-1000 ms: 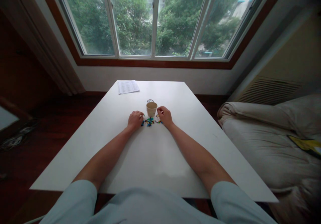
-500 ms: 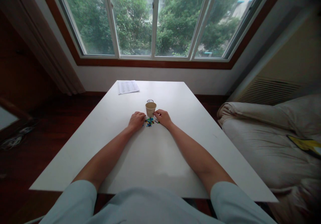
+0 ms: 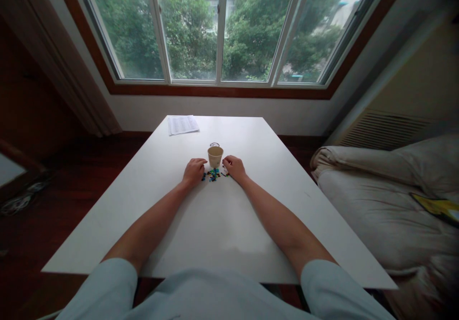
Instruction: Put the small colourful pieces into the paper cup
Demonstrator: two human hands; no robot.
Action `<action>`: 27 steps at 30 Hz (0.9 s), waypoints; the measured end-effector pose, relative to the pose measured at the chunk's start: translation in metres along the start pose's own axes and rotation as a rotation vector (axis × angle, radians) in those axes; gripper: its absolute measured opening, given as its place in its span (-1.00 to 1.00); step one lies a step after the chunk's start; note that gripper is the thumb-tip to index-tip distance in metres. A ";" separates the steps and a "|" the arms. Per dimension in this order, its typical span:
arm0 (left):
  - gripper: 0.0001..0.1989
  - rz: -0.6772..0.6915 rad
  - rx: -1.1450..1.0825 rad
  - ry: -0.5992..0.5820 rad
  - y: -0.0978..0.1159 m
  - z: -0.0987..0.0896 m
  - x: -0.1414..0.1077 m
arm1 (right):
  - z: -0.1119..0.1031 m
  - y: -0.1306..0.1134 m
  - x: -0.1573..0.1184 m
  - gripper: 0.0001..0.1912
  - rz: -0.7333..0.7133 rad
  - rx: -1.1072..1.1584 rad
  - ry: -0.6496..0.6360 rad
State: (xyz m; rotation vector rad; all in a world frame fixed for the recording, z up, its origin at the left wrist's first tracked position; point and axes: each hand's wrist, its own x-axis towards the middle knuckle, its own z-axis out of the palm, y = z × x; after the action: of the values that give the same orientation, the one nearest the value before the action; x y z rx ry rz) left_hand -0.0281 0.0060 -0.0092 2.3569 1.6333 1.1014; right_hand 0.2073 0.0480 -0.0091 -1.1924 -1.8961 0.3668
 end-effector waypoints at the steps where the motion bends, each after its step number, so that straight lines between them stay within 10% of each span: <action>1: -0.60 -0.016 -0.029 0.013 -0.001 0.000 0.001 | 0.001 0.002 0.001 -0.78 0.018 0.014 0.022; 14: -0.56 -0.049 -0.287 0.207 0.032 -0.021 0.019 | 0.012 0.002 0.008 -0.27 0.129 0.245 -0.093; 27: -0.56 0.105 -0.266 0.106 0.037 0.001 0.027 | 0.013 -0.009 0.008 -0.45 0.111 0.113 -0.120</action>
State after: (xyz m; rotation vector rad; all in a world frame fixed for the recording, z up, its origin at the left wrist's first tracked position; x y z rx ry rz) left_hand 0.0062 0.0128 0.0199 2.2670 1.3078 1.3886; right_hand 0.1904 0.0520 -0.0071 -1.2264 -1.8877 0.6106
